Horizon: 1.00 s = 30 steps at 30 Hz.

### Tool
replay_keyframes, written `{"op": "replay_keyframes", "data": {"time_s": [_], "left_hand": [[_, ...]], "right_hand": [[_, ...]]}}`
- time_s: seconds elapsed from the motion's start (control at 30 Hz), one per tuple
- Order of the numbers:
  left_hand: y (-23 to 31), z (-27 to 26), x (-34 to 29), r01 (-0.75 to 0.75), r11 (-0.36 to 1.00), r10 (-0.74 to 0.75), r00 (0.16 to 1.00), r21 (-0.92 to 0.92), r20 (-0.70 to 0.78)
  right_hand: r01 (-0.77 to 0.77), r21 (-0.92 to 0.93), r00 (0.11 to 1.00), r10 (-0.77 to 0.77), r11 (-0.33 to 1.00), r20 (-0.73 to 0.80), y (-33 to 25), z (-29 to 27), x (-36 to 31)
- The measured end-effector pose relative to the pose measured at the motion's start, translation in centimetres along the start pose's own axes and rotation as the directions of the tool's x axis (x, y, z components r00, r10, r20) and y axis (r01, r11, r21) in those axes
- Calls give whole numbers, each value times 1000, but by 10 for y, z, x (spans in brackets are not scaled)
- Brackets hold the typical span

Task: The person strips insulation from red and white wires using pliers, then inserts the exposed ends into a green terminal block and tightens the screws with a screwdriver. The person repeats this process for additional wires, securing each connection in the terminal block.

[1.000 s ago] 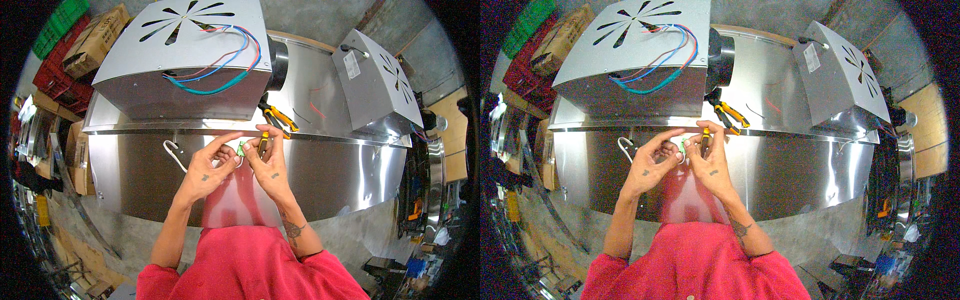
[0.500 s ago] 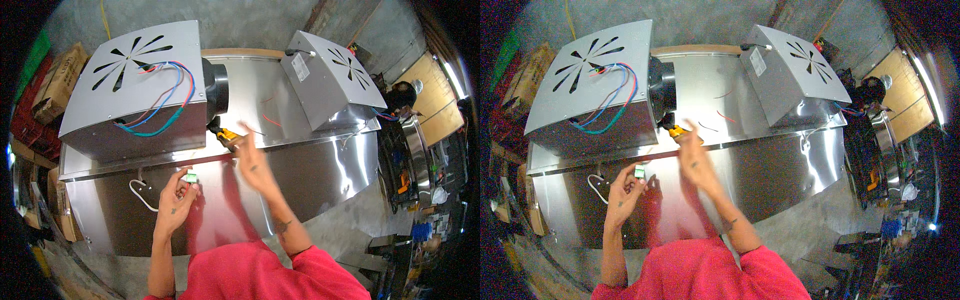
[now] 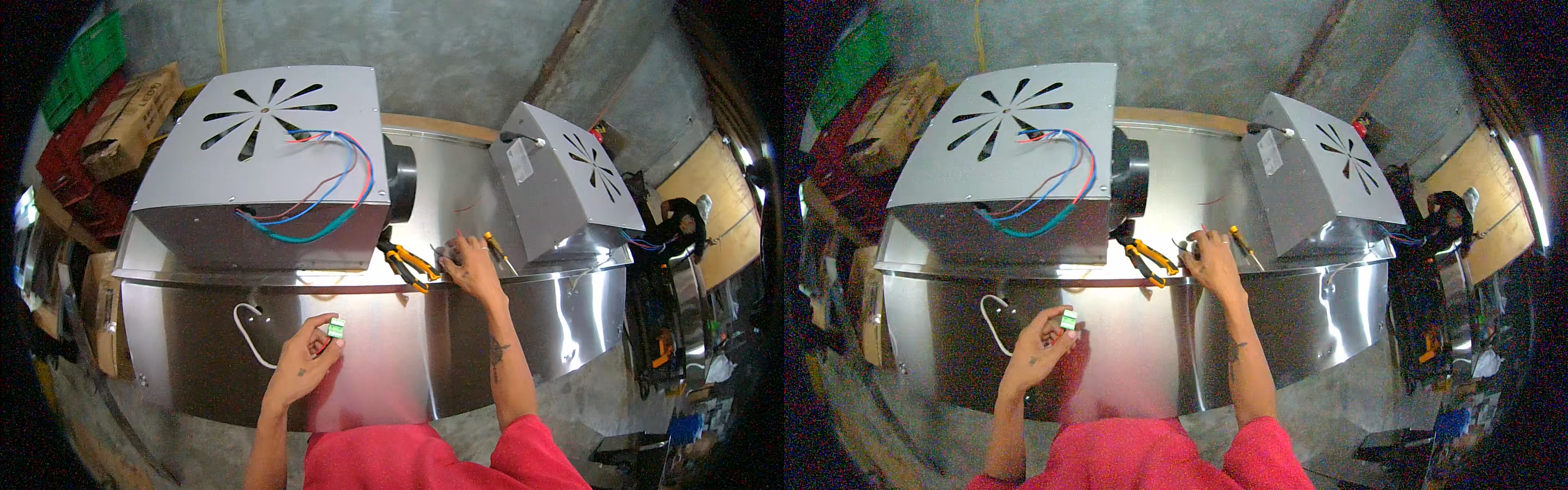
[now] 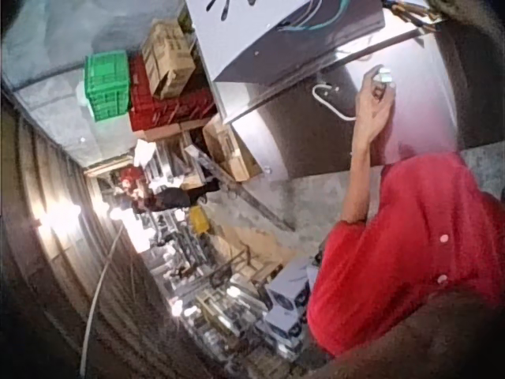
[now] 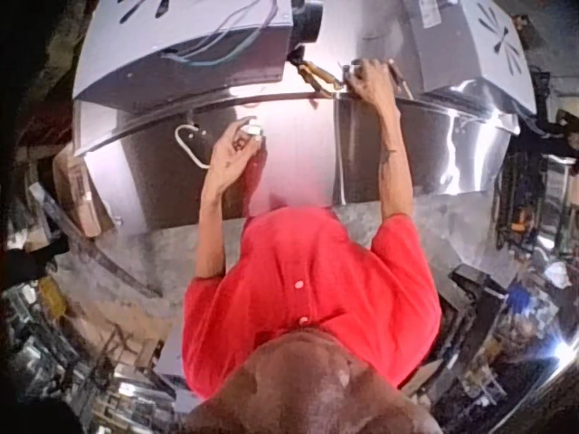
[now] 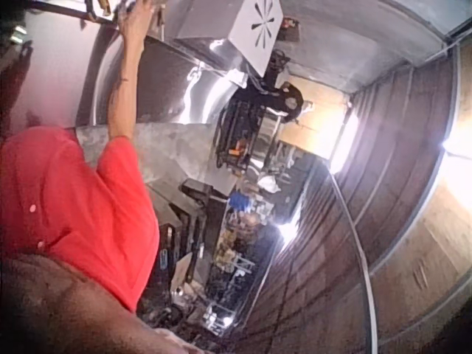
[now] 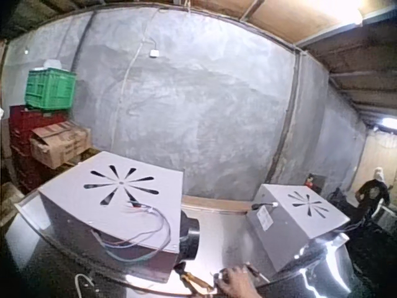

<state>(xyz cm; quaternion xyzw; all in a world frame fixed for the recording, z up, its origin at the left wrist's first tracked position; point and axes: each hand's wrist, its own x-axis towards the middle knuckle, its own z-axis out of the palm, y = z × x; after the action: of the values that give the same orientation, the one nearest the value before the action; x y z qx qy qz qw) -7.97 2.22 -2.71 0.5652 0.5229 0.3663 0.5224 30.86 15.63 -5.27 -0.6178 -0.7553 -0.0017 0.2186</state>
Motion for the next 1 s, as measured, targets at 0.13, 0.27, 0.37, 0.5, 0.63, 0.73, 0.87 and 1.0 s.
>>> {"op": "replay_keyframes", "data": {"time_s": [0.13,0.27,0.37,0.5,0.63,0.73,0.87,1.0], "left_hand": [[11,3,6,-74,995,68,994,71,83],[28,-7,-1,-44,987,37,998,156,49],[15,-3,-1,-8,963,-8,998,268,59],[-22,6,15,-139,867,58,982,479,180],[-38,9,17,-375,651,326,923,660,203],[33,6,17,-285,896,237,955,340,175],[112,-16,2,-446,878,468,877,176,-113],[163,-10,-1,-649,684,726,653,334,-217]], "right_hand": [[-117,-96,986,105,988,-130,48,32,17],[-110,-30,977,102,993,-185,13,4,47],[-10,366,934,139,931,-329,-93,-47,60],[254,364,892,-72,896,-446,-182,-95,90],[223,88,905,-173,971,-389,-215,-85,148],[171,58,954,-150,984,-261,-214,-77,177],[203,443,948,-62,873,-313,-236,-102,143],[-35,736,986,141,676,-83,-234,-145,36]]}}
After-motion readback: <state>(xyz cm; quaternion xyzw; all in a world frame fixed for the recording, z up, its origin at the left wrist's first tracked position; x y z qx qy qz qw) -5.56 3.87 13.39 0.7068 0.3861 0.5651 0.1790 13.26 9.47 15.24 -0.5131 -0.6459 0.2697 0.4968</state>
